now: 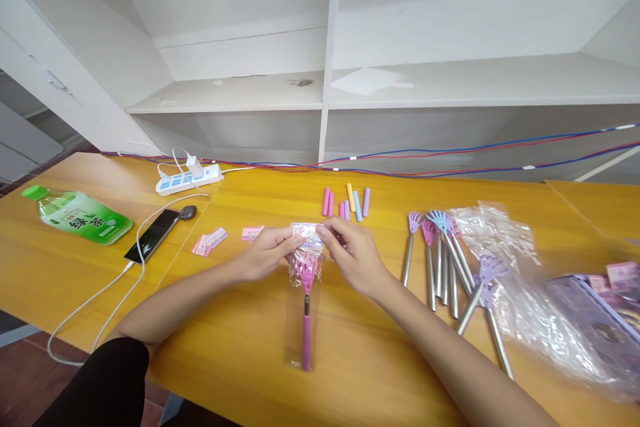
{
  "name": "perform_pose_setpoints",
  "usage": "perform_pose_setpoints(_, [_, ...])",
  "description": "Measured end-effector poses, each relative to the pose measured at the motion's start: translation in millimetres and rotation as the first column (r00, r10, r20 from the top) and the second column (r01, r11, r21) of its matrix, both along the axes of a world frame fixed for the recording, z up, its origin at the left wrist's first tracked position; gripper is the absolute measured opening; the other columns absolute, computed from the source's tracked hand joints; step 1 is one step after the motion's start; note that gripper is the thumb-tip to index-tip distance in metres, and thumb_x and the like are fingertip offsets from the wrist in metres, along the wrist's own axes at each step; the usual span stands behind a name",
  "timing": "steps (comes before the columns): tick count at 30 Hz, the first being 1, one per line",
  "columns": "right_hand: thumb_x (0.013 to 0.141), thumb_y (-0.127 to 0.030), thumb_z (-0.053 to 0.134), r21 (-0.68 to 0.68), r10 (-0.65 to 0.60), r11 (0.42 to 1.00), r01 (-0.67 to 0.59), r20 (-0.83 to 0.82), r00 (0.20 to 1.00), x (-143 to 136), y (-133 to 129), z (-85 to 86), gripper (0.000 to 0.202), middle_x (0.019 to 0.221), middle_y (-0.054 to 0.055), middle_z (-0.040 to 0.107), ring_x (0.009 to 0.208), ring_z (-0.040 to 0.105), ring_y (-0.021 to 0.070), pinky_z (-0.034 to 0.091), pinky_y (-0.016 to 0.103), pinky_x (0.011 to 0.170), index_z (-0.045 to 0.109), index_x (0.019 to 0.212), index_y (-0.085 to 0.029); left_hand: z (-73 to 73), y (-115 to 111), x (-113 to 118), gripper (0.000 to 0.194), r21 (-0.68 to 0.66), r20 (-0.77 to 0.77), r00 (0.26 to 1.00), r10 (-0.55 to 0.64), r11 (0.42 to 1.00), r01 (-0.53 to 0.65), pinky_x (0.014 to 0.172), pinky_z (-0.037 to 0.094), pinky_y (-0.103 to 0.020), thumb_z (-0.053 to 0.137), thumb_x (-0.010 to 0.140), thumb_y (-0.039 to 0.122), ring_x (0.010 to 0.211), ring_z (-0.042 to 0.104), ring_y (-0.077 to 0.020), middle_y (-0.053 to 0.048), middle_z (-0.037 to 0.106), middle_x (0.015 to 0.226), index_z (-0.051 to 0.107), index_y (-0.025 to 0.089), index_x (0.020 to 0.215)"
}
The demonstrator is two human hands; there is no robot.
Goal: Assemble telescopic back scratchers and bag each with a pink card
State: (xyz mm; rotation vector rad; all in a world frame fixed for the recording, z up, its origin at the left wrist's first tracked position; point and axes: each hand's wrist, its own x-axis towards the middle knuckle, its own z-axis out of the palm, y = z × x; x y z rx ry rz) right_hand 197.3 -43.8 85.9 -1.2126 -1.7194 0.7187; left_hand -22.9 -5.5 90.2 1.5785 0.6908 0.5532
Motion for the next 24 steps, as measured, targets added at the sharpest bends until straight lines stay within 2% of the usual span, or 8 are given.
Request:
perform_pose_setpoints(4, [0.107,-0.059,0.047,-0.015,0.015,1.000,-0.015,-0.012,1.000,1.5,0.1,1.2,0.051,0.064,-0.001,0.052,0.061,0.047,0.0119,0.038,0.026,0.062,0.053,0.076,-0.019,-1.3,0.6,-0.1,0.051,-0.013,0.023,1.000,-0.014,1.000,0.015,0.070,0.053,-0.025,0.051,0.101,0.064,0.074,0.066,-0.0149,-0.006,0.069,0.085,0.064,0.015,0.093])
perform_pose_setpoints(12, [0.111,-0.051,0.040,-0.007,0.032,0.999,-0.032,-0.007,0.999,-0.3,-3.6,0.9,0.051,0.064,-0.002,0.052,0.060,0.049,0.0102,0.037,0.026,0.064,0.049,0.073,-0.019,-3.4,3.6,-0.2,0.057,0.001,0.038,0.999,0.001,1.000,-0.001,0.070,0.056,-0.027,0.056,0.096,0.068,0.072,0.069,-0.0167,-0.008,0.070,0.084,0.065,0.013,0.092])
perform_pose_setpoints(15, [0.111,-0.047,0.039,0.035,0.019,0.999,-0.020,0.019,1.000,-1.2,-5.0,-1.8,0.047,0.064,-0.002,0.051,0.060,0.047,0.0104,0.035,0.026,0.062,0.049,0.076,-0.019,-1.7,5.5,1.2,0.050,-0.008,0.097,0.993,0.060,0.998,-0.060,0.070,0.056,-0.027,0.061,0.095,0.063,0.073,0.069,-0.0160,-0.006,0.069,0.085,0.067,0.013,0.096])
perform_pose_setpoints(19, [0.111,-0.046,0.038,0.029,0.032,0.999,-0.033,0.052,0.998,-5.2,-8.4,-5.4,0.046,0.066,-0.001,0.051,0.062,0.047,0.0109,0.035,0.026,0.062,0.050,0.077,-0.018,-1.9,6.0,4.0,0.037,0.064,0.129,0.972,0.195,0.977,-0.204,0.070,0.050,-0.022,0.075,0.090,0.050,0.076,0.064,-0.0124,-0.003,0.069,0.086,0.068,0.014,0.094])
perform_pose_setpoints(24, [0.110,-0.049,0.043,0.021,0.072,0.997,-0.074,0.074,0.995,-11.3,-10.8,-7.4,0.043,0.072,-0.001,0.054,0.065,0.048,0.0105,0.036,0.025,0.065,0.054,0.082,-0.018,-3.5,2.6,4.8,0.033,0.130,0.080,0.978,0.191,0.971,-0.200,0.070,0.049,-0.023,0.075,0.091,0.047,0.077,0.063,-0.0128,-0.003,0.069,0.084,0.069,0.014,0.088])
